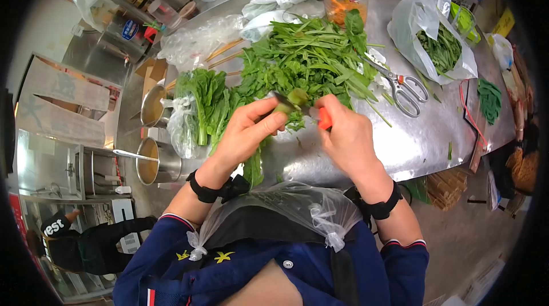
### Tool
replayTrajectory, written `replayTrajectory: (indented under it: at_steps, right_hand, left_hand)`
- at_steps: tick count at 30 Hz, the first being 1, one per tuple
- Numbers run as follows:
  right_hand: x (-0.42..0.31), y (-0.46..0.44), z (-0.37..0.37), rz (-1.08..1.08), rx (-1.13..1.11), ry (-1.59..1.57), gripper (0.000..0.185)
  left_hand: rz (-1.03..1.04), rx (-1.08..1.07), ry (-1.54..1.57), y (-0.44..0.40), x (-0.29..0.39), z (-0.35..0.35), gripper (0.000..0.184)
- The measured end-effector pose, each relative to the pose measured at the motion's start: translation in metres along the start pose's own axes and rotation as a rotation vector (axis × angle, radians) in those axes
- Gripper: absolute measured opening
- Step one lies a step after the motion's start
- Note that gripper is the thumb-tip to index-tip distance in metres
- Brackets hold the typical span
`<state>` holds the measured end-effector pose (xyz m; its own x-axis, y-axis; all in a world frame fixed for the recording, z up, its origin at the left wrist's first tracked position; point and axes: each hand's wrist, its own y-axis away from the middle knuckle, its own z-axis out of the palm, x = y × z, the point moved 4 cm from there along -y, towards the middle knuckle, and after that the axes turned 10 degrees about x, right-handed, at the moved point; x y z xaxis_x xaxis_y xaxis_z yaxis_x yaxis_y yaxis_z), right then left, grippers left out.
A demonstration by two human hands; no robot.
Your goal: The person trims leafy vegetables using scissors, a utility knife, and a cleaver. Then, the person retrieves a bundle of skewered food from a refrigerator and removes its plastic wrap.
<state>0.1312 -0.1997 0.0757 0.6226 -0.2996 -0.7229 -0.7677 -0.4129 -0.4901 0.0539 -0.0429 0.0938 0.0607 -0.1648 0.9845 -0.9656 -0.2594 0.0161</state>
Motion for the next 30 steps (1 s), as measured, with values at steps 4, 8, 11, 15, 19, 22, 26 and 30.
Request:
replayTrajectory:
  at_steps: [4,8,11,15,19,22,26,30]
  right_hand:
    - [0.050,0.002,0.009,0.137,-0.123,0.208,0.019]
    - [0.017,-0.008,0.004,0.144,-0.099,-0.003,0.013]
    - [0.019,-0.014,0.010,0.307,-0.122,-0.260,0.011]
    - [0.009,-0.017,0.018,0.341,-0.111,-0.367,0.009]
    - [0.003,-0.018,0.020,0.280,-0.128,-0.335,0.009]
    - [0.002,-0.017,0.022,0.294,-0.123,-0.383,0.009]
    - [-0.005,-0.020,0.022,0.281,-0.134,-0.346,0.010]
    - [-0.022,-0.022,0.022,0.147,-0.147,-0.241,0.010]
  left_hand:
    - [0.014,0.011,0.176,0.008,0.013,-0.009,0.031]
    - [-0.048,0.045,0.479,-0.009,0.006,-0.032,0.039]
    - [-0.058,0.084,0.706,-0.015,0.005,-0.053,0.038]
    - [-0.069,0.034,0.887,-0.017,0.003,-0.076,0.031]
    - [-0.133,0.176,0.833,-0.011,-0.002,-0.092,0.027]
    - [-0.132,0.198,0.794,-0.009,-0.004,-0.096,0.026]
    - [-0.137,0.213,0.748,-0.010,-0.005,-0.092,0.028]
    - [-0.161,0.177,0.582,-0.006,-0.006,-0.072,0.035]
